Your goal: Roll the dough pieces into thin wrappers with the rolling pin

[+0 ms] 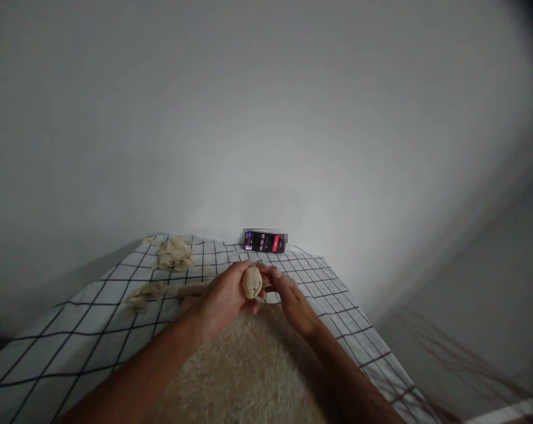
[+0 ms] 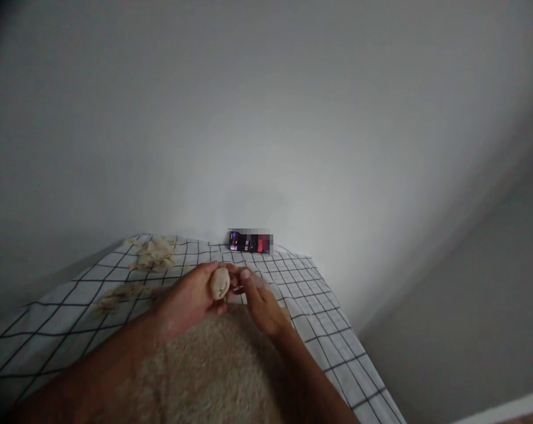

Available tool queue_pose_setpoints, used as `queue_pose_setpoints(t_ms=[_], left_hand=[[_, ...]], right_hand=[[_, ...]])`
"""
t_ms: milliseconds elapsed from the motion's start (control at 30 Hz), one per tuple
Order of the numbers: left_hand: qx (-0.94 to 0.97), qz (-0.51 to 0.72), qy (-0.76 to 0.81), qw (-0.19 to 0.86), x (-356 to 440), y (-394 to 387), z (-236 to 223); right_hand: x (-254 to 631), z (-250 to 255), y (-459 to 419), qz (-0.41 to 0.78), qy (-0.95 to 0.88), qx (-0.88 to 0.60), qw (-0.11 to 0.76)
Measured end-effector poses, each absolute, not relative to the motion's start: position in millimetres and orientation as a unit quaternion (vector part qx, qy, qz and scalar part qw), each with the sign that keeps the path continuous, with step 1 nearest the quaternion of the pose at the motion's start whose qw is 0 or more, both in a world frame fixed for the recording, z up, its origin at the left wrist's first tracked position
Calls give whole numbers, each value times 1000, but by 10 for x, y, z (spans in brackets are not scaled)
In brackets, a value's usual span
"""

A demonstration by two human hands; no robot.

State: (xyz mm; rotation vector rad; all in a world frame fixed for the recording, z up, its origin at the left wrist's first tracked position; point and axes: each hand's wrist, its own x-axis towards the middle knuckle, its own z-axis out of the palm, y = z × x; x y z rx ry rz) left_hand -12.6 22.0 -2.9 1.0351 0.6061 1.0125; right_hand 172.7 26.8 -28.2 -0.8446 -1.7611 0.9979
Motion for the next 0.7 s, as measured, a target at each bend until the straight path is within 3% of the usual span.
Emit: queue_pose_setpoints(t_ms=[167, 567, 700], left_hand=[[476, 466, 274, 693, -84, 185, -141], [704, 484, 377, 358, -100, 125, -205], [734, 499, 315, 336, -108, 96, -193]], right_hand=[[1737, -343, 306, 347, -716, -386, 468], [1673, -356, 272, 298, -746, -344, 487], [1665, -383, 256, 305, -737, -348, 493]])
